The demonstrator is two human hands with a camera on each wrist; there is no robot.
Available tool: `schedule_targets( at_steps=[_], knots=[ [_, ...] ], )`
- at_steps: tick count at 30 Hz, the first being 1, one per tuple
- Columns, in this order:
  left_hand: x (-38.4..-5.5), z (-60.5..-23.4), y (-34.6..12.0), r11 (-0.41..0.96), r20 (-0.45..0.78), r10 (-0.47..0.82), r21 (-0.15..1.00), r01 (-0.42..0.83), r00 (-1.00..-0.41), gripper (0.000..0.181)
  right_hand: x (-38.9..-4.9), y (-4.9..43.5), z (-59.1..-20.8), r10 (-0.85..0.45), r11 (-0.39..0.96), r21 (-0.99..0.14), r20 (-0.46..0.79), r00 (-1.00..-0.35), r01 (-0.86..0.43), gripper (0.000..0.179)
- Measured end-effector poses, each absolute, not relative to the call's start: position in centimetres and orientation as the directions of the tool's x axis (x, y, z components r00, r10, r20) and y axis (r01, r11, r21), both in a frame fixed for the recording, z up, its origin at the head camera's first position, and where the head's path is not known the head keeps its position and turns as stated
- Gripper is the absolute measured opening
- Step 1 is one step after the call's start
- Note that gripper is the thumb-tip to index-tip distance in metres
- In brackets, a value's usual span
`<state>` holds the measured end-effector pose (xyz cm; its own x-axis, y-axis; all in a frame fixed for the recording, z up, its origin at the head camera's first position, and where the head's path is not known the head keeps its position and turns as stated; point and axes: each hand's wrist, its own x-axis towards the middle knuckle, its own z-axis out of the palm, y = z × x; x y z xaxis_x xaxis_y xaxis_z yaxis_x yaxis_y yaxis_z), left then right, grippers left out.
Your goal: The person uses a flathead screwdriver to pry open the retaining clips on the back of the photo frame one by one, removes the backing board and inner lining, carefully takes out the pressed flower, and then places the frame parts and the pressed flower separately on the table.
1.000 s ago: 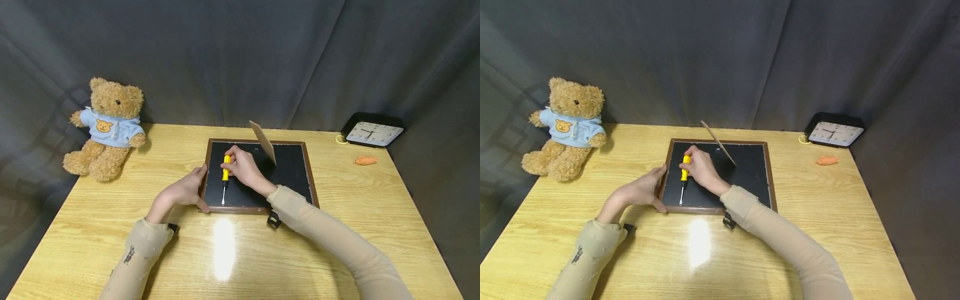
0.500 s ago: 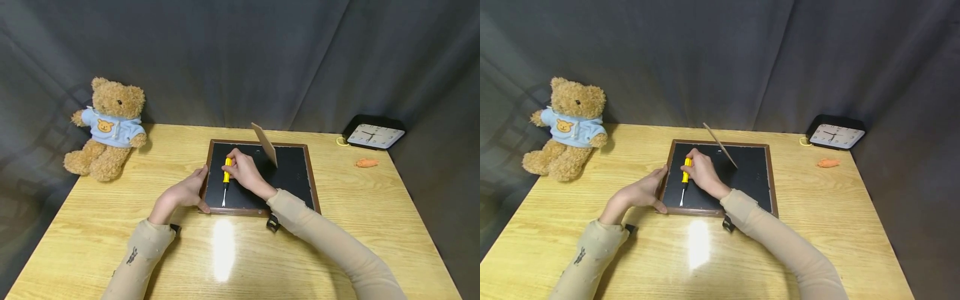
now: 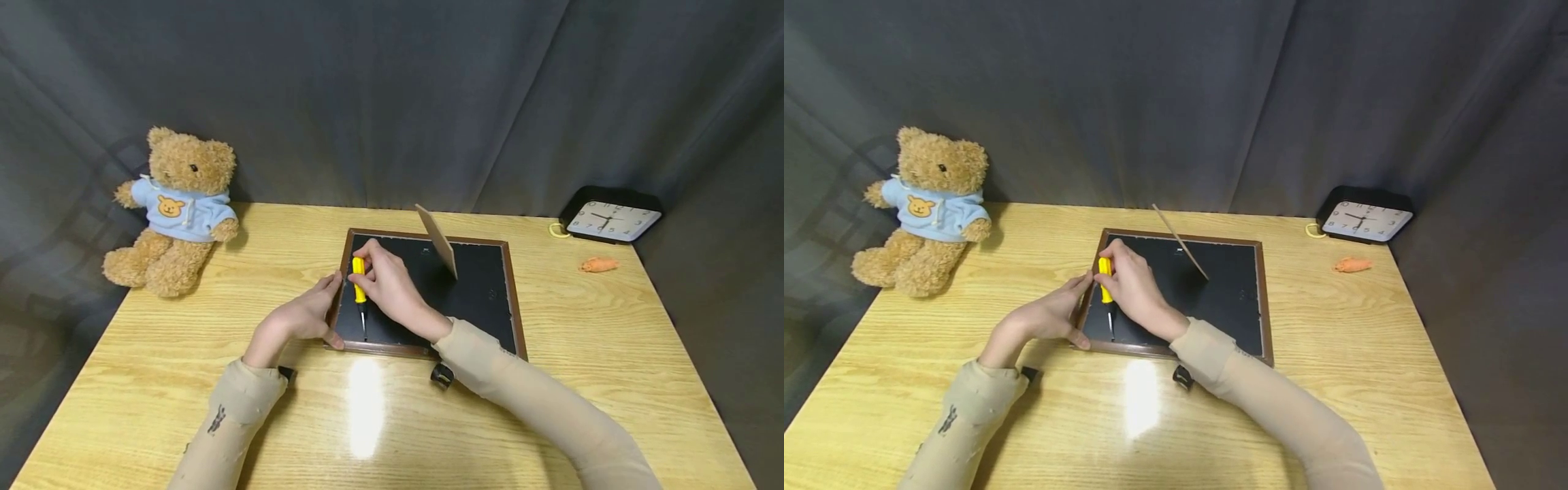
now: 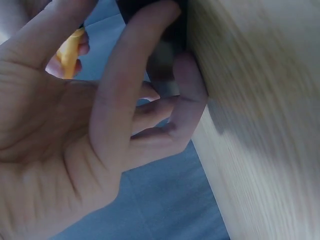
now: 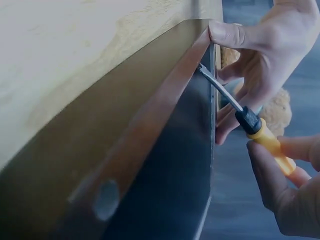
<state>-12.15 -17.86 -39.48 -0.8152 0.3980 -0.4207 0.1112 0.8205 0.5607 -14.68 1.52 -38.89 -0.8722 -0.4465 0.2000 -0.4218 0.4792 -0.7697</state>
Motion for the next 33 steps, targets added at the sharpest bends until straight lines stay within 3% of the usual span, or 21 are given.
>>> schedule_targets(
  at_steps=[14, 24, 28, 33],
  knots=[
    [-12.3, -39.5, -18.1, 0.811, -0.419, 0.407, 0.575, 0.11, -0.812, 0.133, -10.8, 3.3, -38.4, -0.447, 0.4, -0.748, 0.345, -0.825, -0.529, 0.03],
    [-12.3, -39.6, -18.2, 0.804, -0.423, 0.419, 0.585, 0.111, -0.804, 0.132, -7.5, 3.4, -37.4, -0.51, 0.369, -0.714, 0.38, -0.772, -0.595, 0.018],
    [-12.4, -39.5, -18.1, 0.802, -0.413, 0.42, 0.585, 0.117, -0.808, 0.133, -8.5, 3.8, -37.6, -0.464, 0.366, -0.753, 0.362, -0.808, -0.547, 0.017],
    [-12.4, -39.7, -18.1, 0.799, -0.408, 0.419, 0.59, 0.115, -0.811, 0.136, -10.8, 4.3, -38.3, -0.415, 0.311, -0.872, 0.234, -0.879, -0.378, 0.026]
  ],
)
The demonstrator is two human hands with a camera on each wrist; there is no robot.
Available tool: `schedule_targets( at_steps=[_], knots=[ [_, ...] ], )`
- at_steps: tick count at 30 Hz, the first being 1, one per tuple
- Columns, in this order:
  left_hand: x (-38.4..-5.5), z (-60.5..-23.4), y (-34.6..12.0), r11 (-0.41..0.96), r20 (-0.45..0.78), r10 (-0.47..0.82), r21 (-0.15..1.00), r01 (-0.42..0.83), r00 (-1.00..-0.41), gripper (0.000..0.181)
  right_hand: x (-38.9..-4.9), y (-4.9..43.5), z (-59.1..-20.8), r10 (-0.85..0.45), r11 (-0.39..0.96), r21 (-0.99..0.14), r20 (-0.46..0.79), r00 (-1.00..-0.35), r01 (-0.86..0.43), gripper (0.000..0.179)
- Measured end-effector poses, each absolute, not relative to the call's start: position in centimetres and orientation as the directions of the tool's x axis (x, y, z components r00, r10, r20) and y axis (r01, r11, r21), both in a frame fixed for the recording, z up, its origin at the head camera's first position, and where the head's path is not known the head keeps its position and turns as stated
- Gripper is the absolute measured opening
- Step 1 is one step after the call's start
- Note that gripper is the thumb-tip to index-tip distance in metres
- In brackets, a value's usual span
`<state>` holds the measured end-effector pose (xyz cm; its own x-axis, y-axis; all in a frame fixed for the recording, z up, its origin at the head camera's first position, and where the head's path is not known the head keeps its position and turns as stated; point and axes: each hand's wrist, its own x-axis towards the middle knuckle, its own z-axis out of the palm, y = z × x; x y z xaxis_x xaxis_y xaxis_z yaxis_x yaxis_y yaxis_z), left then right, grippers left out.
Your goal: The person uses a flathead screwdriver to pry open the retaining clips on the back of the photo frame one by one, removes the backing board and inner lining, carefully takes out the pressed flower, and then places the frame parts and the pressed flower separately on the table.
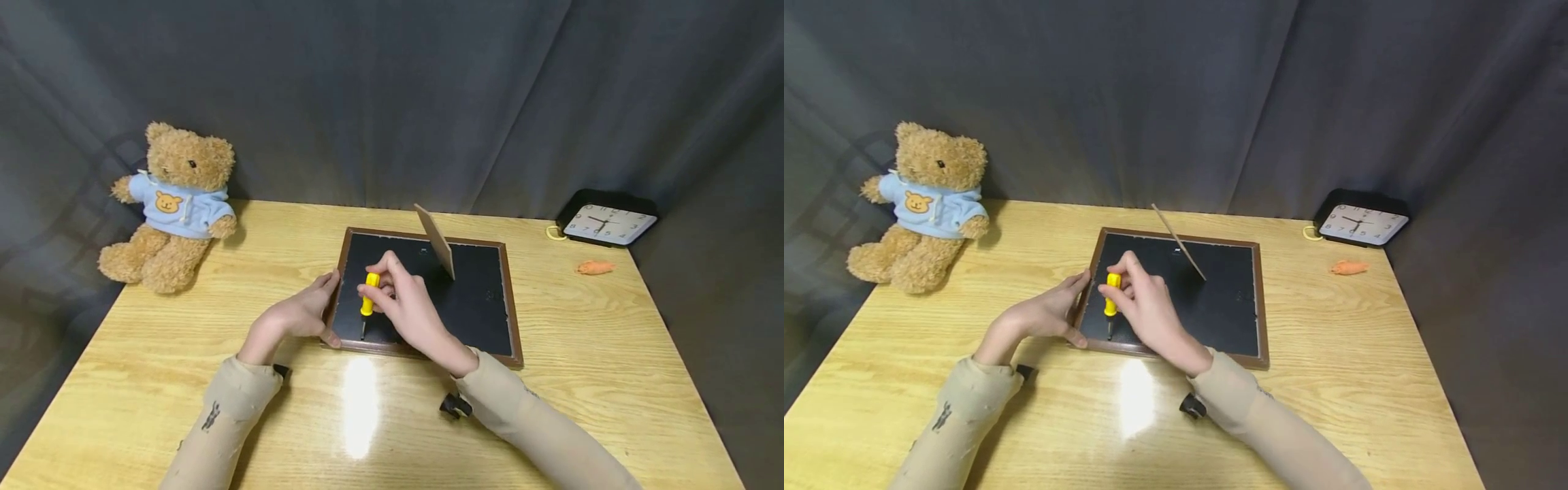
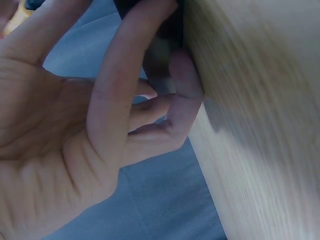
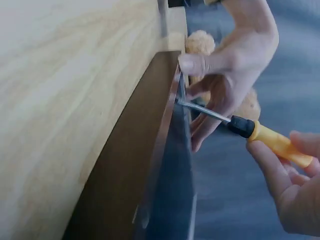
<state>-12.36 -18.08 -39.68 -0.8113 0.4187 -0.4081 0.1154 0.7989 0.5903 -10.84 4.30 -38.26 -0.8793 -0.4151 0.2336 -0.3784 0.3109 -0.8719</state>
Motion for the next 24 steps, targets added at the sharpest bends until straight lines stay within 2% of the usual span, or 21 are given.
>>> schedule_targets(
  at_steps=[3, 7, 12, 19, 21, 24],
  knots=[
    [-12.3, -39.7, -18.1, 0.797, -0.412, 0.417, 0.594, 0.108, -0.81, 0.136, -12.0, 4.4, -38.8, -0.383, 0.323, -0.898, 0.166, -0.909, -0.3, 0.032],
    [-12.3, -39.7, -18.1, 0.8, -0.419, 0.411, 0.592, 0.1, -0.809, 0.136, -12.4, 4.2, -39.3, -0.37, 0.38, -0.86, 0.195, -0.908, -0.34, 0.037],
    [-12.3, -39.6, -18.1, 0.799, -0.418, 0.42, 0.591, 0.11, -0.806, 0.135, -11.0, 4.1, -38.8, -0.412, 0.431, -0.76, 0.314, -0.855, -0.487, 0.034],
    [-12.3, -39.7, -18.1, 0.799, -0.417, 0.426, 0.589, 0.118, -0.803, 0.133, -8.4, 4.4, -38.7, -0.441, 0.416, -0.731, 0.358, -0.823, -0.541, 0.015],
    [-12.3, -39.7, -18.2, 0.799, -0.419, 0.427, 0.589, 0.118, -0.802, 0.132, -7.6, 4.3, -38.7, -0.465, 0.402, -0.707, 0.39, -0.795, -0.582, 0.016],
    [-12.3, -39.7, -18.3, 0.798, -0.419, 0.425, 0.592, 0.113, -0.802, 0.132, -6.6, 4.0, -38.9, -0.516, 0.371, -0.633, 0.468, -0.717, -0.68, 0.018]
  ],
)
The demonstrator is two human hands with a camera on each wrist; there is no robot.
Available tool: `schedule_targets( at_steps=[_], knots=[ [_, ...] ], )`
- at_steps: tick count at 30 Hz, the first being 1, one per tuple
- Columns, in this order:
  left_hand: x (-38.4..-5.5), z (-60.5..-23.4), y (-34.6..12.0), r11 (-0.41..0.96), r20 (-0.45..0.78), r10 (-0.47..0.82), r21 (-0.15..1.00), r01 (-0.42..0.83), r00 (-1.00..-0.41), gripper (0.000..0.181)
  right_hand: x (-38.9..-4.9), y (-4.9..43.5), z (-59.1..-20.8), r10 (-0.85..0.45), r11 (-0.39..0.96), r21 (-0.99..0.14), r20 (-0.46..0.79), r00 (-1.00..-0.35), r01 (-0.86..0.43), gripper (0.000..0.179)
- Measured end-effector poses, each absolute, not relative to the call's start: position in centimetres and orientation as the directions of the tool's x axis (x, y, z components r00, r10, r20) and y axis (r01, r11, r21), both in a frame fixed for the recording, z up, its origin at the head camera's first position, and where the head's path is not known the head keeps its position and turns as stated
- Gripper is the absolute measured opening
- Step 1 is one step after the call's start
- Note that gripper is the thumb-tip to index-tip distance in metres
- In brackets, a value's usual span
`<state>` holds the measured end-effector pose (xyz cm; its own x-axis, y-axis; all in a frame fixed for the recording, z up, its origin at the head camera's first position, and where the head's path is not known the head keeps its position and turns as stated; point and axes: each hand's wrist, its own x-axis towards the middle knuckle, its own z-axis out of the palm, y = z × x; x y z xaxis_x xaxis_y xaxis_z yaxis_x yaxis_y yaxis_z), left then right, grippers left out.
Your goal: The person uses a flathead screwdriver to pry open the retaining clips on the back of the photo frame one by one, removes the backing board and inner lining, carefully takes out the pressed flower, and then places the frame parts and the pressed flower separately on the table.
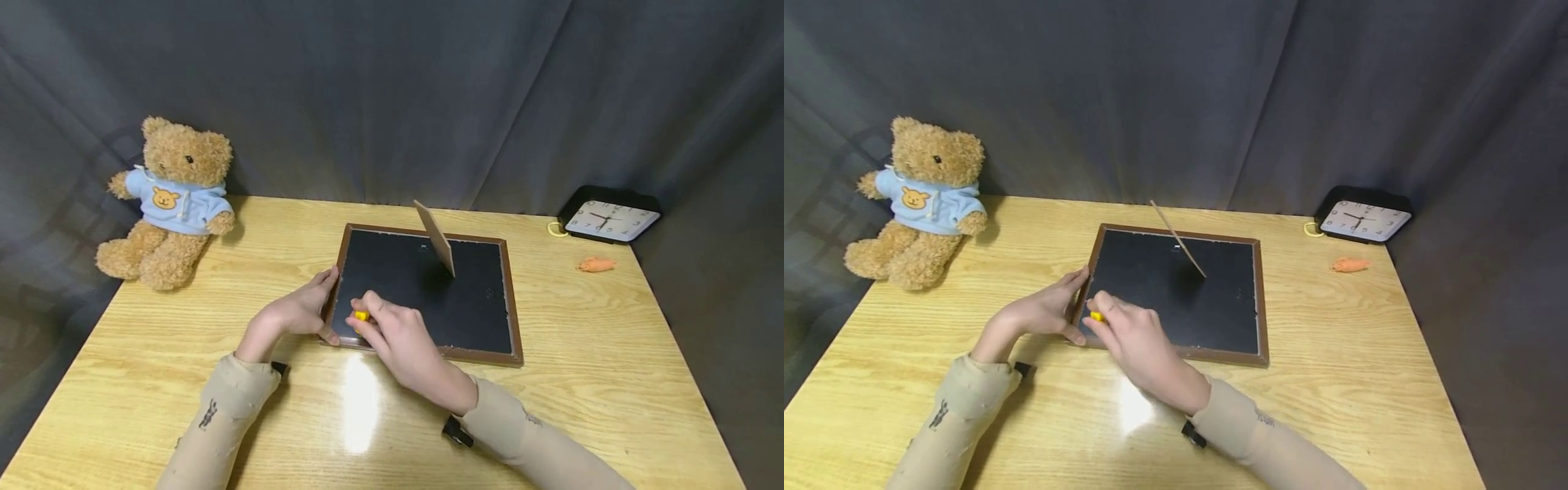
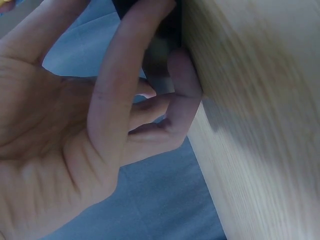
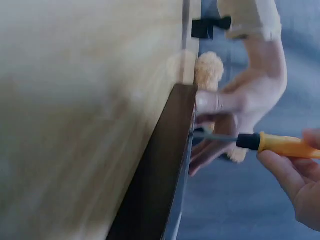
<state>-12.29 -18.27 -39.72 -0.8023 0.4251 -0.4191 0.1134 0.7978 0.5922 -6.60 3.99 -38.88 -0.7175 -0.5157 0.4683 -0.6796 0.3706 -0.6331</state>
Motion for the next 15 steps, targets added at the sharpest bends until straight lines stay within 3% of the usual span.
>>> schedule_targets(
  at_steps=[3, 6, 10, 15],
  knots=[
    [-12.3, -39.6, -18.4, 0.797, -0.417, 0.42, 0.594, 0.108, -0.806, 0.133, -6.2, 3.5, -38.9, -0.546, 0.351, -0.566, 0.524, -0.654, -0.746, 0.018],
    [-12.3, -39.6, -18.4, 0.795, -0.42, 0.414, 0.599, 0.096, -0.808, 0.134, -6.3, 3.3, -38.8, -0.565, 0.348, -0.54, 0.531, -0.631, -0.766, 0.018],
    [-12.2, -39.8, -18.4, 0.79, -0.42, 0.42, 0.606, 0.095, -0.805, 0.133, -6.6, 3.1, -38.4, -0.593, 0.349, -0.549, 0.498, -0.632, -0.76, 0.02],
    [-12.0, -39.8, -18.4, 0.784, -0.415, 0.431, 0.612, 0.105, -0.802, 0.13, -7.2, 3.3, -37.8, -0.564, 0.401, -0.599, 0.435, -0.702, -0.693, 0.023]
  ],
)
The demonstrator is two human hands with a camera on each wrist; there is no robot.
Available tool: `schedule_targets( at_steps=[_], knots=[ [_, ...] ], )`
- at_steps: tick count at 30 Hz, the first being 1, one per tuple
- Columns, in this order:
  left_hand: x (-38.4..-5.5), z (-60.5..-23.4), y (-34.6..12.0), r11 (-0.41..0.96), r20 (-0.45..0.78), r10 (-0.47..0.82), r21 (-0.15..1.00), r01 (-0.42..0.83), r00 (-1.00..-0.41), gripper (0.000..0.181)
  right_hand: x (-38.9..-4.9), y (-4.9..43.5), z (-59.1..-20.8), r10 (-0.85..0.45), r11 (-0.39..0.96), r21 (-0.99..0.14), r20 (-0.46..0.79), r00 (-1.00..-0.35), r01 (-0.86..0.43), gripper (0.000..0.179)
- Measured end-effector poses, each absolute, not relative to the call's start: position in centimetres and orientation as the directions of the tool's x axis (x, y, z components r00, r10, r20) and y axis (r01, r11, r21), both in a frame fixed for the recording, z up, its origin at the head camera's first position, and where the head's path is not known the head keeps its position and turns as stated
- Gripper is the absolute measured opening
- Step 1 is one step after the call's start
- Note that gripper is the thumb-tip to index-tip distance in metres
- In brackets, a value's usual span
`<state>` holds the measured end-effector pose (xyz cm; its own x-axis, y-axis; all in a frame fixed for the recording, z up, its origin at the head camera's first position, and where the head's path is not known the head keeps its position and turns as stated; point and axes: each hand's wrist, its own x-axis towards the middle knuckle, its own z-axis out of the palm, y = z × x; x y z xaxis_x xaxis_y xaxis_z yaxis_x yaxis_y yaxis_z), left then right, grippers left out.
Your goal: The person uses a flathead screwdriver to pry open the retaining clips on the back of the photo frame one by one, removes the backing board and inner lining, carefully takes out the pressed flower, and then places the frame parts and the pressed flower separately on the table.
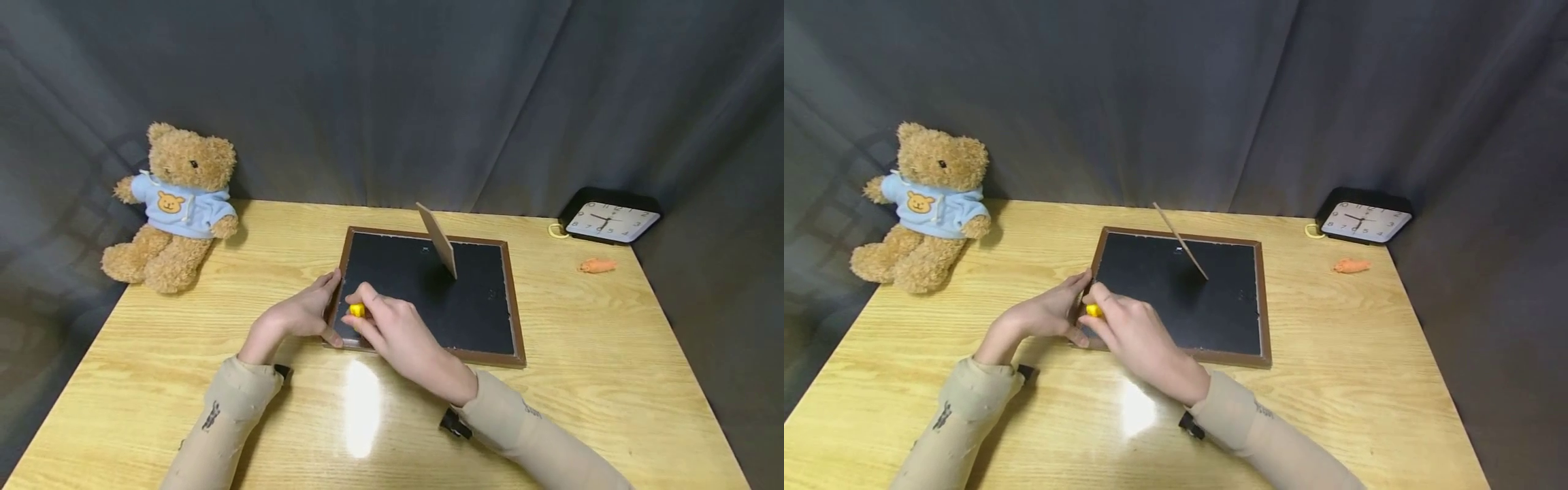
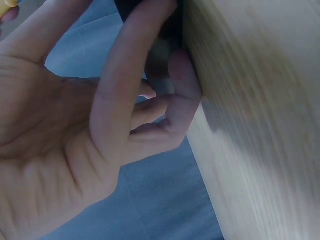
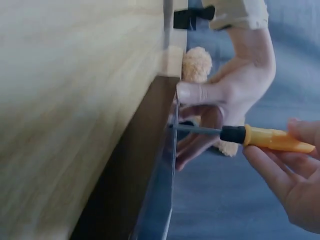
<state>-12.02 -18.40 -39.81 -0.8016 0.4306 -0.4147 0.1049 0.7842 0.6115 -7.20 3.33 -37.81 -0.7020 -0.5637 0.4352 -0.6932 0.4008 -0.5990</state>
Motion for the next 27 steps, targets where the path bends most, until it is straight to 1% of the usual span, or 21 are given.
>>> schedule_targets(
  at_steps=[3, 6, 9, 11, 12, 15, 18, 20, 23, 27],
  knots=[
    [-12.0, -39.7, -18.4, 0.784, -0.417, 0.43, 0.612, 0.102, -0.801, 0.13, -7.4, 3.8, -37.4, -0.521, 0.422, -0.595, 0.459, -0.72, -0.685, 0.026],
    [-11.9, -39.7, -18.4, 0.783, -0.424, 0.433, 0.614, 0.1, -0.795, 0.131, -7.3, 4.5, -36.9, -0.474, 0.404, -0.57, 0.538, -0.697, -0.715, 0.029],
    [-11.8, -39.7, -18.4, 0.784, -0.424, 0.435, 0.613, 0.102, -0.795, 0.132, -7.0, 5.6, -36.3, -0.434, 0.342, -0.57, 0.609, -0.664, -0.747, 0.034],
    [-11.8, -39.7, -18.4, 0.782, -0.42, 0.438, 0.614, 0.106, -0.795, 0.132, -6.7, 6.5, -35.7, -0.409, 0.296, -0.6, 0.624, -0.666, -0.743, 0.038],
    [-11.8, -39.6, -18.4, 0.78, -0.416, 0.441, 0.616, 0.11, -0.795, 0.132, -6.5, 7.1, -35.4, -0.396, 0.271, -0.629, 0.617, -0.68, -0.728, 0.039],
    [-12.0, -39.7, -18.3, 0.769, -0.408, 0.453, 0.629, 0.116, -0.792, 0.132, -5.8, 9.1, -34.8, -0.356, 0.181, -0.759, 0.542, -0.761, -0.625, 0.038],
    [-12.1, -39.7, -18.5, 0.753, -0.396, 0.471, 0.645, 0.127, -0.788, 0.131, -4.9, 11.2, -34.6, -0.308, 0.091, -0.893, 0.395, -0.865, -0.44, 0.034],
    [-12.2, -39.7, -18.9, 0.737, -0.377, 0.481, 0.663, 0.131, -0.791, 0.126, -4.4, 12.6, -34.8, -0.287, 0.046, -0.948, 0.289, -0.913, -0.315, 0.033],
    [-12.4, -39.6, -19.4, 0.717, -0.352, 0.476, 0.687, 0.123, -0.806, 0.117, -3.9, 14.8, -35.6, -0.292, -0.002, -0.983, 0.178, -0.94, -0.186, 0.031],
    [-13.1, -39.8, -19.8, 0.69, -0.317, 0.457, 0.716, 0.106, -0.831, 0.112, -3.3, 17.8, -37.3, -0.331, -0.083, -0.993, 0.107, -0.938, -0.084, 0.027]
  ],
)
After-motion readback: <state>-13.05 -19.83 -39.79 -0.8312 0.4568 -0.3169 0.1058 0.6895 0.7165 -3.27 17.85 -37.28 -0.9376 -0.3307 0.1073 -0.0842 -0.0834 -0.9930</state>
